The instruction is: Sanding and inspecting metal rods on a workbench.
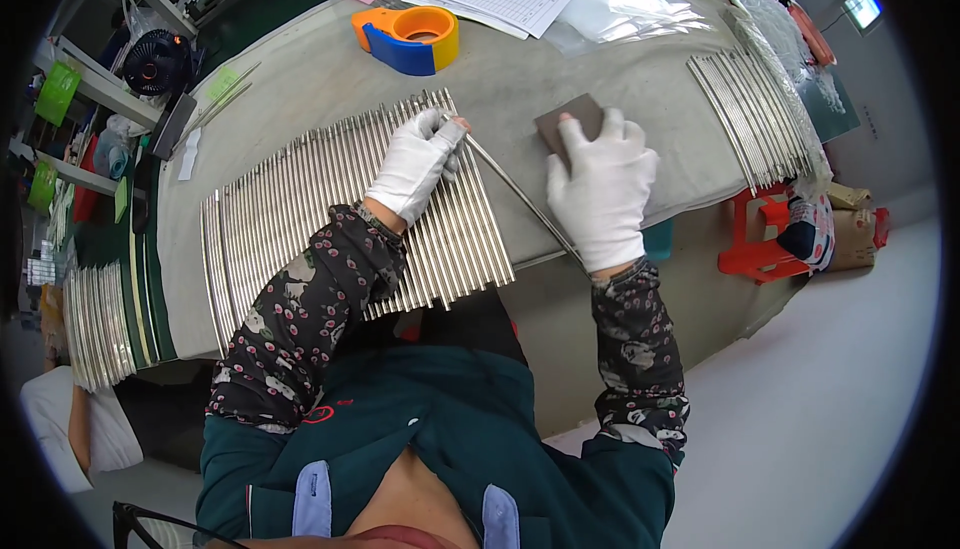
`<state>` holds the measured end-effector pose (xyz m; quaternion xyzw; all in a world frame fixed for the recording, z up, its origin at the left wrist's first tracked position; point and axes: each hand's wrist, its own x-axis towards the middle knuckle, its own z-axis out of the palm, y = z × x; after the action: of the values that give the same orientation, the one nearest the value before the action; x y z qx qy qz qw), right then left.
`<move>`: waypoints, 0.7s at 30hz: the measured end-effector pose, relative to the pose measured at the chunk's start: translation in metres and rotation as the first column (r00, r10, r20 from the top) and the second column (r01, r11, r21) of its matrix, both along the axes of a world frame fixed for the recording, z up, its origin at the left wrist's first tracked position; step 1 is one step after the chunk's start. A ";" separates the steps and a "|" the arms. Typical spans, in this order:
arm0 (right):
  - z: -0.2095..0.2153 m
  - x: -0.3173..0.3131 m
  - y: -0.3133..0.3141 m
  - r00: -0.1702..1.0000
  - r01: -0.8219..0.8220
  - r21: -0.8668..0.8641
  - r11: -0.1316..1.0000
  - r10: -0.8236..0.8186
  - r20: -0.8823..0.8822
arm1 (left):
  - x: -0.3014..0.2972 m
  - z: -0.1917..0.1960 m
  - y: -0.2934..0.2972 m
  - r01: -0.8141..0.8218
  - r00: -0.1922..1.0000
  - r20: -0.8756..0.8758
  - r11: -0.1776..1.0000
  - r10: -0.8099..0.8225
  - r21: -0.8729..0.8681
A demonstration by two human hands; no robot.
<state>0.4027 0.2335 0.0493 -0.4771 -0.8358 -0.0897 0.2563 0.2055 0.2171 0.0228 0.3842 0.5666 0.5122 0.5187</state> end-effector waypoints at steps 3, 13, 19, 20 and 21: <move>0.014 -0.007 -0.018 0.996 -0.085 0.066 0.994 0.087 -0.035 | -0.002 -0.008 0.002 0.025 1.000 -0.012 0.999 -0.025 0.030; 0.007 -0.016 -0.029 0.927 -0.369 -0.040 0.928 0.365 -0.079 | -0.007 -0.009 0.000 0.027 0.999 0.033 0.998 -0.029 0.051; 0.016 -0.014 -0.026 0.961 -0.253 0.014 0.967 0.253 -0.117 | -0.010 -0.010 -0.001 0.072 0.995 0.071 0.995 -0.077 0.070; 0.014 -0.020 -0.033 0.914 -0.401 -0.065 0.914 0.394 -0.095 | -0.009 -0.007 -0.002 0.063 0.996 0.055 0.996 -0.067 0.055; 0.003 -0.020 -0.028 0.942 -0.327 -0.023 0.945 0.324 -0.089 | -0.009 -0.005 -0.004 0.055 0.998 0.039 0.998 -0.057 0.041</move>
<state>0.3824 0.2051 0.0519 -0.3407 -0.8931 -0.0102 0.2934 0.1967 0.2135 0.0182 0.3998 0.5347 0.5164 0.5362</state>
